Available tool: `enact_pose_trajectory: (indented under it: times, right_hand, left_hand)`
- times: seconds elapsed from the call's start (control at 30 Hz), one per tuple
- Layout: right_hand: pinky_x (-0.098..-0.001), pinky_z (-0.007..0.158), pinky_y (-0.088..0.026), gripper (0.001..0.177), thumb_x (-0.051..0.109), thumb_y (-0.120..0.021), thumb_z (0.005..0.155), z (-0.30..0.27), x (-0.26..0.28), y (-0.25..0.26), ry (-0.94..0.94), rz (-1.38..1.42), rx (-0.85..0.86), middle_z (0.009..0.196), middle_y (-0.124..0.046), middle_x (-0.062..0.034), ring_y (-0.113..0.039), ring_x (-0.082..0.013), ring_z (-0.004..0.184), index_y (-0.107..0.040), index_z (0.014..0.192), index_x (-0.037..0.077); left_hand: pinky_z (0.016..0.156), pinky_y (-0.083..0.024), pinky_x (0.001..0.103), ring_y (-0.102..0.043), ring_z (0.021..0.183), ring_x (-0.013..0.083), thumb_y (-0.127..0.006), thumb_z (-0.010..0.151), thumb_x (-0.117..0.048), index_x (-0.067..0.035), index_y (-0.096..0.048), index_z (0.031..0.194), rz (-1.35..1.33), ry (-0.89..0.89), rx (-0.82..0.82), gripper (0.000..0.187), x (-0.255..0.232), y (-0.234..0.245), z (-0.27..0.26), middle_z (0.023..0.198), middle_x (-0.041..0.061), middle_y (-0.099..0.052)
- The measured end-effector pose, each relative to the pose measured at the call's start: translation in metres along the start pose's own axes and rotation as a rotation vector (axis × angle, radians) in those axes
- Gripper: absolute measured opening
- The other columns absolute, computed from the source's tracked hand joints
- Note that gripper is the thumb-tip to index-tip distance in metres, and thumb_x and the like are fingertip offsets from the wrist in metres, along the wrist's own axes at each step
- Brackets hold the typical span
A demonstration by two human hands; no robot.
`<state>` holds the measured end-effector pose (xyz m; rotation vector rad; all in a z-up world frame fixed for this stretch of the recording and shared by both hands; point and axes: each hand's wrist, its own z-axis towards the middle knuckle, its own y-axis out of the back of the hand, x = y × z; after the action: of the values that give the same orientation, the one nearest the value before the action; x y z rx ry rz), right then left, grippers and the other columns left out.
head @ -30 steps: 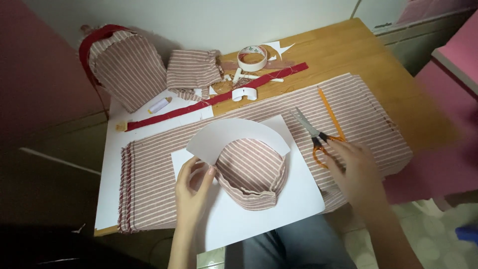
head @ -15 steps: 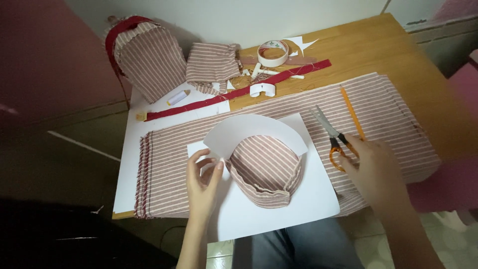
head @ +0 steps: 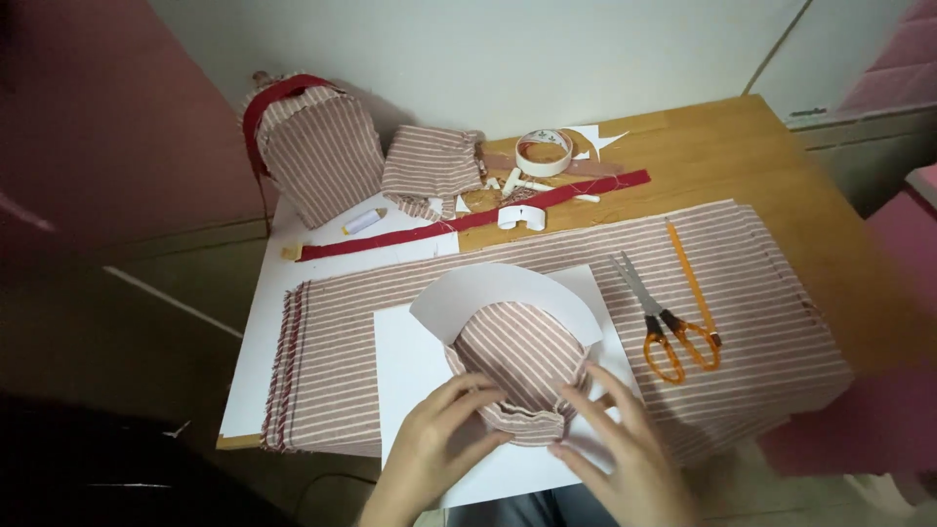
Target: Trimming excess fabric from a sewn component using scissors on a workshop table.
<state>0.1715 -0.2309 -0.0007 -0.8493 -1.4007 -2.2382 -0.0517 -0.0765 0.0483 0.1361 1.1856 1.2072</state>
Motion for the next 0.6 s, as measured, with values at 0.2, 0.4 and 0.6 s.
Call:
enact_pose_trajectory:
  times: [0.2,0.4,0.6]
  right_hand:
    - [-0.0532,0.107,-0.055,0.035,0.025,-0.082,0.09,0.007,0.018,0.009,0.041,0.0,0.03,0.166,-0.048,-0.0054,-0.055,-0.0303,0.147,-0.075,0.124,0.022]
    - [-0.0432,0.111,-0.053,0.015,0.013,-0.075,0.094,0.0,0.014,0.008,0.162,-0.024,-0.081,0.152,-0.063,-0.0083,-0.065,-0.0269,0.137,-0.076,0.108,0.015]
    - [-0.0395,0.107,-0.06,0.032,0.011,-0.079,0.089,-0.014,-0.002,0.0,0.096,-0.007,-0.142,0.151,-0.066,-0.0054,-0.069,-0.0252,0.135,-0.076,0.12,0.018]
  left_hand:
    - [0.087,-0.062,0.034,-0.072,0.105,0.0216,-0.085,0.095,-0.016,-0.01,-0.072,0.112,-0.05,0.025,-0.002,0.022,-0.012,-0.006,-0.003,0.115,0.006,-0.069]
    - [0.084,-0.057,0.034,-0.068,0.098,0.0245,-0.081,0.099,-0.01,-0.007,-0.067,0.107,-0.09,-0.026,-0.068,0.016,-0.021,-0.025,-0.014,0.108,0.009,-0.068]
    - [0.086,-0.056,0.034,-0.068,0.096,0.0256,-0.082,0.098,-0.008,-0.003,-0.071,0.111,-0.036,0.018,-0.227,0.017,-0.031,-0.067,-0.033,0.108,0.01,-0.066]
